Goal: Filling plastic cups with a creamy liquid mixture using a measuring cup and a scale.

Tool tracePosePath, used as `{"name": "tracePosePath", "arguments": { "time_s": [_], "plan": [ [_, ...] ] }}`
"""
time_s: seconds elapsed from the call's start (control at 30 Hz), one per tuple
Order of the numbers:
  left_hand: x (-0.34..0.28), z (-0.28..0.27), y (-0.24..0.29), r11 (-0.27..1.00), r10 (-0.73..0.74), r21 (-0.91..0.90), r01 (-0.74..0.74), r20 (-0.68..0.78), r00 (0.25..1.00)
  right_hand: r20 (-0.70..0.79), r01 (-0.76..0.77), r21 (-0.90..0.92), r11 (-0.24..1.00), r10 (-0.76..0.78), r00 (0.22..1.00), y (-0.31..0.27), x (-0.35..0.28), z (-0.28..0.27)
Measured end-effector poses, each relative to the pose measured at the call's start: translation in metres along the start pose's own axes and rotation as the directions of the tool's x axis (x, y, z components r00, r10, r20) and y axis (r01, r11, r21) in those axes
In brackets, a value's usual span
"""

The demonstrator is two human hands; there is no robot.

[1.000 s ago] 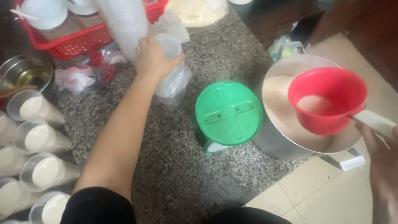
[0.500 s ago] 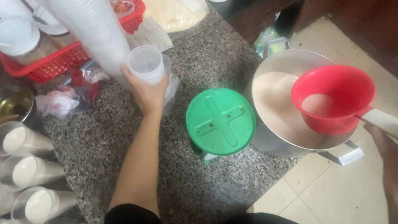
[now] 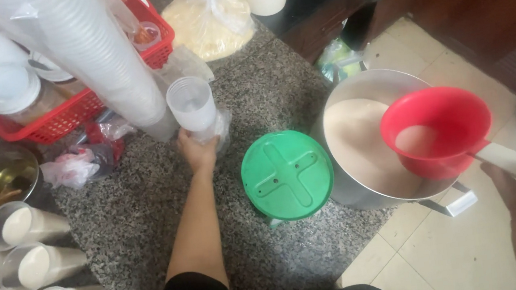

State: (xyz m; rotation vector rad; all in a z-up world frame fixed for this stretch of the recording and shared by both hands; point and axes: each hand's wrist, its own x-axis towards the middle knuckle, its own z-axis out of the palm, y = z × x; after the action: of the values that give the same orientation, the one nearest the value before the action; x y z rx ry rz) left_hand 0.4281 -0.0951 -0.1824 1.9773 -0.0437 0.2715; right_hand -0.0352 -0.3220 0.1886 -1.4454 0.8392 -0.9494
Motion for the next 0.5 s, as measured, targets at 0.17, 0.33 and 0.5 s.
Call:
{"name": "tracePosePath", "arguments": {
  "time_s": [0.17,0.33,0.5],
  "plan": [
    [0.006,-0.032,0.038,0.961,0.075,-0.276,0.015,0.312,0.947,0.05,-0.018,0.352,0.936,0.001,0.999,0.031,0.008,-0.026],
    [0.003,-0.071,0.115,0.997,0.051,0.055,-0.058,0.118,0.992,0.038,-0.026,0.391,0.92,0.013,0.999,0.016,0.005,-0.011],
    [0.02,-0.088,0.176,0.955,0.244,0.153,-0.254,0.078,0.967,0.037,-0.006,0.365,0.931,-0.008,0.999,0.012,0.007,-0.005]
  ]
}}
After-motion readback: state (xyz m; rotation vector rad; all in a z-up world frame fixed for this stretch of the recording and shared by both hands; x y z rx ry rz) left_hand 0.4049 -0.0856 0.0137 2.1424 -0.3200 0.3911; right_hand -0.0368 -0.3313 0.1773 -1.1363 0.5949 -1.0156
